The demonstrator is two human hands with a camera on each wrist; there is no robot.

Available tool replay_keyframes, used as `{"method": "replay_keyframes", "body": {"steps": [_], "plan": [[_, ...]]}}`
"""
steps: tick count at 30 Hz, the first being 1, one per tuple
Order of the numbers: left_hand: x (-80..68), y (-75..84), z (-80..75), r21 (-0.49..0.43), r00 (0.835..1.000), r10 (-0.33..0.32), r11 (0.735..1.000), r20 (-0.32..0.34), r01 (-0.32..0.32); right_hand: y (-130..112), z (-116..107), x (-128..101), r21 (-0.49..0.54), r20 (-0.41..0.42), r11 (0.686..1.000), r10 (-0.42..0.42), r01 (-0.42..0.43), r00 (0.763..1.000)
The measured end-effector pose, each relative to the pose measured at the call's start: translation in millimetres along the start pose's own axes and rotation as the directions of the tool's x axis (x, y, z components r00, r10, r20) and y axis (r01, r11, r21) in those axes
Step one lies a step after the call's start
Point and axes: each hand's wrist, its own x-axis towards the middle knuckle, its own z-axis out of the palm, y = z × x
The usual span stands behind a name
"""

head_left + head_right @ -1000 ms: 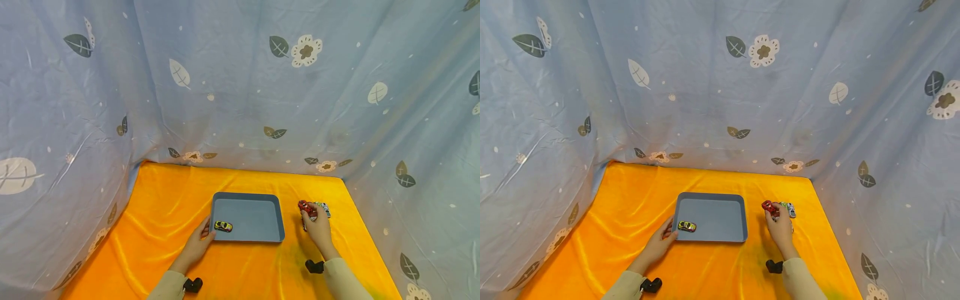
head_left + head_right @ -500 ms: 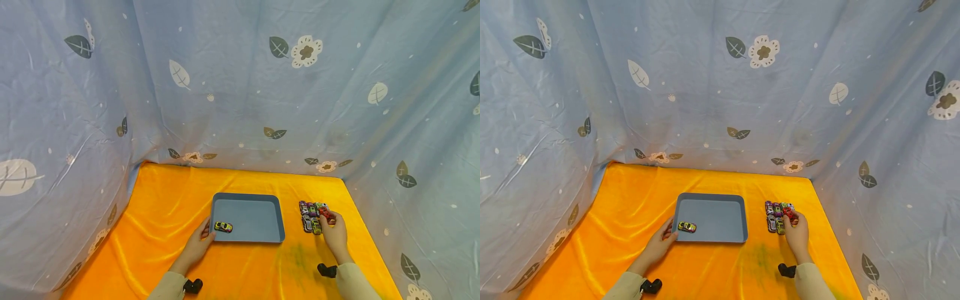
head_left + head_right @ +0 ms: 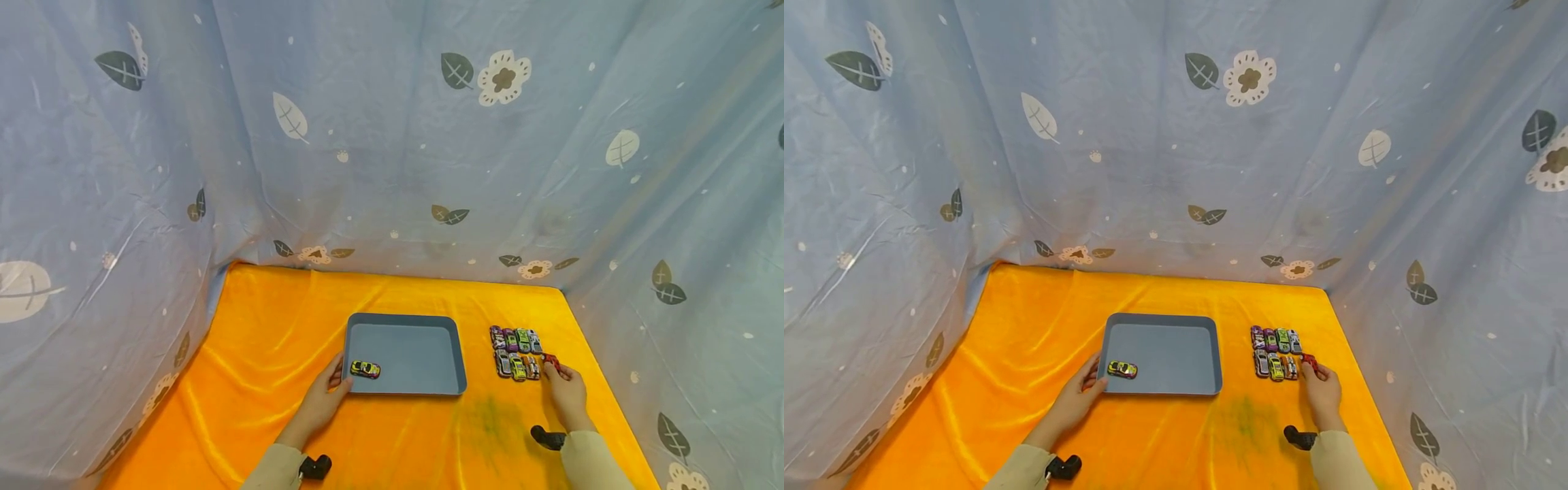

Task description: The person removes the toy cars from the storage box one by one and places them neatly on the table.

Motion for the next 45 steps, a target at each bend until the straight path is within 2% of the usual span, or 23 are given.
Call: {"method": "replay_keyframes", "body": {"steps": [5, 15, 17, 19, 23, 26, 33, 40, 45], "plan": [[-1.2, 2.7, -2.3, 0.007, 1.000, 0.010, 1.000, -0.015, -0.010, 3, 5, 4, 0.024, 0.016, 1.000, 0.011, -0.011, 1.000], [1.5, 2.7, -1.7, -0.017, 0.999, 0.035, 0.999, -0.022, -0.035, 6, 10, 5, -0.005, -0.004, 1.000, -0.014, 0.014, 1.000], [0.9, 5.1, -1.2, -0.013, 0.999, 0.031, 0.999, -0.023, -0.031, 6, 11, 6, -0.009, 0.001, 1.000, -0.009, 0.009, 1.000], [-2.1, 14.1, -3.4, -0.020, 1.000, 0.029, 0.999, -0.010, -0.029, 5, 11, 4, -0.008, 0.003, 1.000, -0.006, 0.006, 1.000], [-1.8, 11.4, -3.2, -0.005, 0.999, 0.034, 0.999, -0.001, -0.034, 4, 10, 1, -0.002, 0.006, 1.000, -0.005, 0.006, 1.000], [1.9, -1.7, -1.0, -0.004, 0.999, 0.037, 0.999, -0.005, -0.037, 4, 10, 0, -0.002, 0.003, 1.000, -0.009, 0.009, 1.000], [1.0, -3.7, -1.7, 0.002, 0.999, 0.041, 0.999, -0.007, -0.041, 3, 11, -1, 0.028, -0.013, 1.000, -0.007, 0.007, 1.000], [1.3, -3.9, -0.1, -0.038, 0.998, 0.066, 0.997, -0.005, -0.066, 2, 11, 0, 0.028, -0.026, 1.000, 0.015, -0.014, 1.000], [-0.8, -2.7, 0.6, -0.044, 0.999, 0.044, 0.998, -0.005, -0.044, 4, 12, 0, 0.029, -0.048, 0.999, -0.014, 0.015, 0.999]]}}
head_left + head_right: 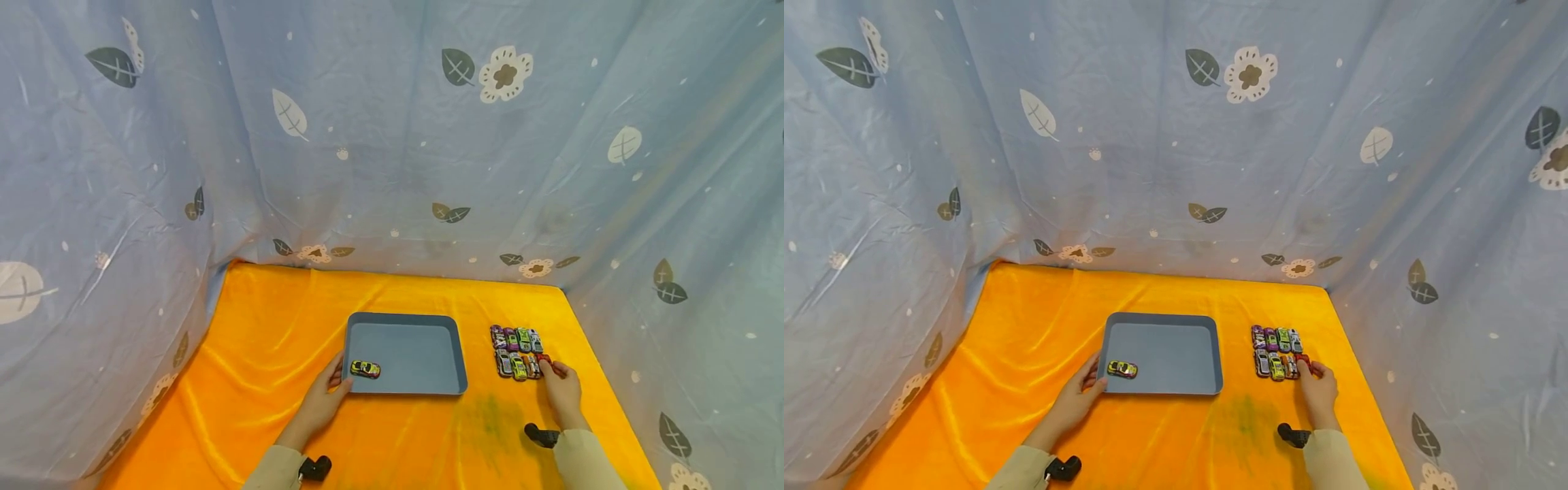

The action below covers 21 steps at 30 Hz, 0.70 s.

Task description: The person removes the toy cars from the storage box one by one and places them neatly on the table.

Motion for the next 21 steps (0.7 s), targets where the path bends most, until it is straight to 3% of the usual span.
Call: {"method": "replay_keyframes", "body": {"steps": [16, 18, 21], "plan": [[0.4, 3.9, -0.3, 0.041, 1.000, -0.013, 0.999, -0.005, 0.013, -4, -4, 2, 0.017, 0.010, 1.000, -0.001, 0.001, 1.000], [0.2, 3.8, -0.1, 0.046, 1.000, -0.015, 0.999, -0.007, 0.015, -4, -2, -3, -0.024, -0.016, 0.999, -0.029, 0.029, 0.999], [-0.3, 3.8, -0.1, 0.047, 1.000, -0.019, 0.999, -0.004, 0.019, -8, 4, -16, -0.100, -0.068, 0.986, -0.138, 0.131, 0.988]]}}
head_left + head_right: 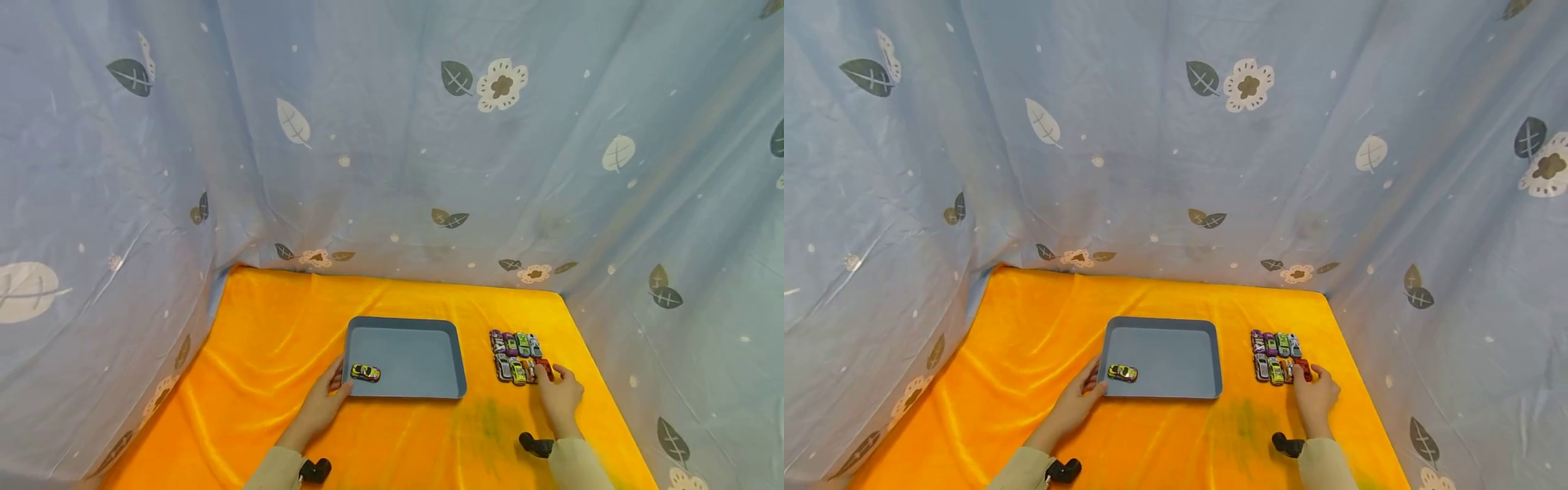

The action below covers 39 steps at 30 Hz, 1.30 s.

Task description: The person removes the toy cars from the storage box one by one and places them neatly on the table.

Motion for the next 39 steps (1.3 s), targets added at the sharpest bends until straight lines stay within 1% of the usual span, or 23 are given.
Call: {"method": "replay_keyframes", "body": {"steps": [2, 3, 6, 8, 10, 13, 17, 19, 22, 24, 26, 28, 31, 33, 37, 39], "plan": [[-0.3, -0.5, 0.1, 0.002, 1.000, 0.001, 1.000, 0.002, -0.001, -8, 6, -8, -0.052, -0.034, 0.994, -0.102, 0.100, 0.994], [-0.1, -0.9, 0.1, -0.002, 1.000, 0.004, 1.000, 0.004, -0.004, -13, 10, -12, -0.055, -0.040, 0.987, -0.151, 0.149, 0.988], [0.2, -1.5, -0.2, -0.020, 1.000, 0.011, 1.000, 0.004, -0.010, -33, 20, -19, -0.036, -0.008, 0.969, -0.245, 0.245, 0.969], [0.3, -2.1, -0.6, -0.028, 1.000, 0.008, 1.000, 0.005, -0.008, -45, 27, -22, -0.021, 0.026, 0.960, -0.277, 0.278, 0.961], [-0.1, -2.9, -1.2, -0.024, 1.000, 0.002, 1.000, 0.008, -0.001, -57, 34, -27, -0.007, 0.064, 0.956, -0.292, 0.293, 0.954], [-0.6, -4.6, -2.1, -0.007, 1.000, -0.007, 1.000, 0.011, 0.007, -71, 46, -34, 0.015, 0.106, 0.943, -0.333, 0.334, 0.937], [0.4, -7.3, -3.2, 0.010, 1.000, -0.010, 1.000, 0.011, 0.010, -89, 62, -47, 0.059, 0.163, 0.911, -0.413, 0.409, 0.896], [0.9, -7.9, -3.5, 0.012, 1.000, -0.004, 1.000, 0.014, 0.003, -98, 70, -54, 0.092, 0.204, 0.898, -0.440, 0.430, 0.874], [1.1, -7.4, -3.5, 0.007, 1.000, -0.002, 1.000, 0.020, 0.002, -109, 82, -65, 0.142, 0.279, 0.892, -0.451, 0.428, 0.848], [0.9, -6.9, -3.0, 0.000, 1.000, 0.010, 1.000, 0.024, -0.010, -113, 91, -71, 0.172, 0.325, 0.890, -0.456, 0.422, 0.829], [0.7, -6.3, -2.4, 0.000, 1.000, 0.007, 1.000, 0.027, -0.007, -115, 99, -78, 0.192, 0.367, 0.893, -0.449, 0.406, 0.815], [0.3, -5.6, -2.0, 0.001, 1.000, 0.009, 1.000, 0.029, -0.009, -116, 107, -84, 0.203, 0.402, 0.897, -0.443, 0.394, 0.801], [-0.4, -3.8, -1.7, 0.002, 0.999, 0.011, 1.000, 0.033, -0.011, -118, 118, -93, 0.197, 0.459, 0.900, -0.436, 0.390, 0.774], [-1.1, -2.4, -1.7, -0.001, 0.999, 0.010, 1.000, 0.032, -0.010, -121, 125, -100, 0.193, 0.507, 0.899, -0.434, 0.392, 0.745], [-1.7, -1.5, -1.6, -0.006, 0.999, 0.007, 1.000, 0.031, -0.007, -127, 142, -110, 0.183, 0.604, 0.897, -0.426, 0.403, 0.673], [-1.8, -2.5, -1.2, -0.005, 0.999, 0.009, 1.000, 0.032, -0.009, -130, 149, -115, 0.173, 0.640, 0.899, -0.413, 0.401, 0.648]]}}
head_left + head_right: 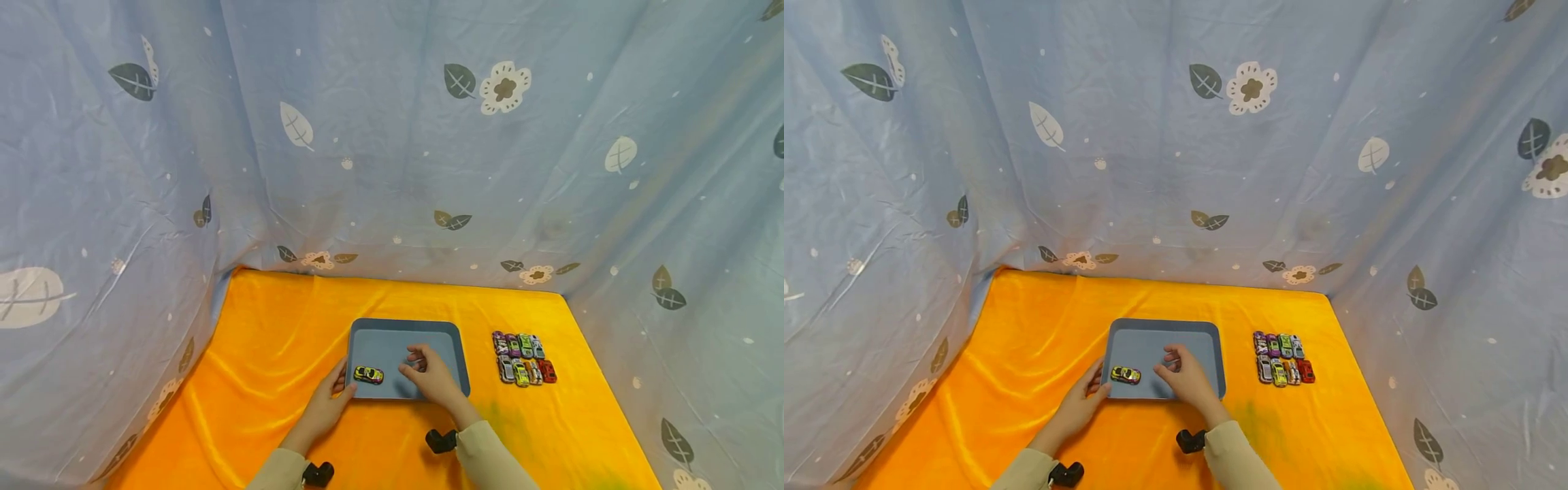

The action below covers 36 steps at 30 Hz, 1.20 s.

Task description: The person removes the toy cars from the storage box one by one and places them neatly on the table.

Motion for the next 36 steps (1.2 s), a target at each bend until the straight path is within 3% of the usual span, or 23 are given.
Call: {"method": "replay_keyframes", "body": {"steps": [6, 13, 19, 27, 36], "plan": [[0.2, -1.8, -0.5, -0.010, 1.000, 0.018, 1.000, -0.010, -0.018, -12, 18, 9, -0.008, 0.085, 1.000, 0.017, -0.017, 0.996], [0.5, -2.9, -0.1, 0.006, 1.000, 0.016, 1.000, -0.004, -0.016, -2, 34, 10, 0.048, 0.204, 0.998, 0.024, -0.034, 0.979], [0.3, -1.2, -0.3, -0.001, 1.000, 0.029, 1.000, -0.004, -0.029, 1, 41, 12, 0.057, 0.163, 0.998, 0.029, -0.039, 0.986], [1.0, -0.2, 0.2, -0.045, 1.000, 0.028, 0.999, -0.014, -0.028, 0, 47, 15, -0.059, 0.115, 0.998, 0.002, 0.005, 0.993], [-0.3, 0.0, -0.9, 0.000, 1.000, 0.015, 1.000, -0.001, -0.015, -2, 53, 14, -0.133, 0.053, 0.991, -0.010, 0.017, 0.999]]}}
